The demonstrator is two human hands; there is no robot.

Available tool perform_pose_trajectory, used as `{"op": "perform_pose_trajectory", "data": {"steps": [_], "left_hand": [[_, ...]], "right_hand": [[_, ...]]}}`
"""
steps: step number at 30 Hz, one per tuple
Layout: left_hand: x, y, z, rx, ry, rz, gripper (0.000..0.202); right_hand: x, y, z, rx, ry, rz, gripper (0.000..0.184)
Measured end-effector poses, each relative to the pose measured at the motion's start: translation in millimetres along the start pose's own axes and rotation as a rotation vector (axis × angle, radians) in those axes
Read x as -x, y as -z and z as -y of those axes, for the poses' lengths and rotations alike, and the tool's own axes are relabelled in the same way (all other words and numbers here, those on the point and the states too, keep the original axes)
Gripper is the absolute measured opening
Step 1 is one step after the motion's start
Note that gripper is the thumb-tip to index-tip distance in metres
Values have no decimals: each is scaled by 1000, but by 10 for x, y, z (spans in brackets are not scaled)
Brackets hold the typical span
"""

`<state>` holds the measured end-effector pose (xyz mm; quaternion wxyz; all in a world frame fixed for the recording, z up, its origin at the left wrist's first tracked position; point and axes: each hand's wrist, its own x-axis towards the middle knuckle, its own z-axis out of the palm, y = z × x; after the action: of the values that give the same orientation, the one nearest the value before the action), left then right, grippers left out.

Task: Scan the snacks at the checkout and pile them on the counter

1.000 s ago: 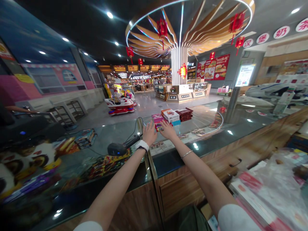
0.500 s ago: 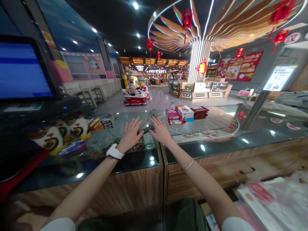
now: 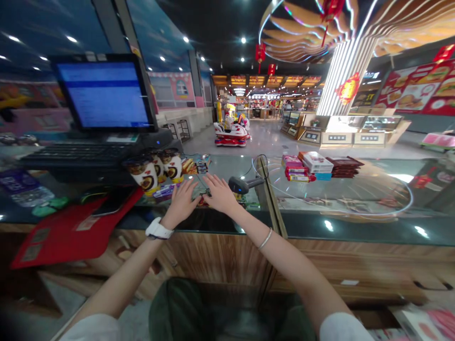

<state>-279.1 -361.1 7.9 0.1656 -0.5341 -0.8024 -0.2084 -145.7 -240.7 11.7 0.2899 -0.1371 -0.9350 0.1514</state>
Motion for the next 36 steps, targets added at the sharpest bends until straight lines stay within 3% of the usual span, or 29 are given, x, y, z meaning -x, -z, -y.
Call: {"op": "perform_pose_trajectory", "data": {"steps": [11, 16, 23, 32, 36], "left_hand": [[285, 248, 582, -196, 59, -38, 52], [335, 260, 750, -300, 186, -111, 52], [456, 211, 801, -270, 260, -132, 51], [507, 144, 811, -190, 352, -171, 52], [514, 146, 804, -177, 366, -142, 43]], "right_hand": [[-385, -369, 410, 67, 108, 106, 65], [-583, -606, 508, 100, 145, 178, 66], [-868, -974, 575, 120, 212, 250, 67], [-894, -1077, 506, 21, 149, 351, 69], [-893, -1138, 452, 23, 116, 393, 64]]}}
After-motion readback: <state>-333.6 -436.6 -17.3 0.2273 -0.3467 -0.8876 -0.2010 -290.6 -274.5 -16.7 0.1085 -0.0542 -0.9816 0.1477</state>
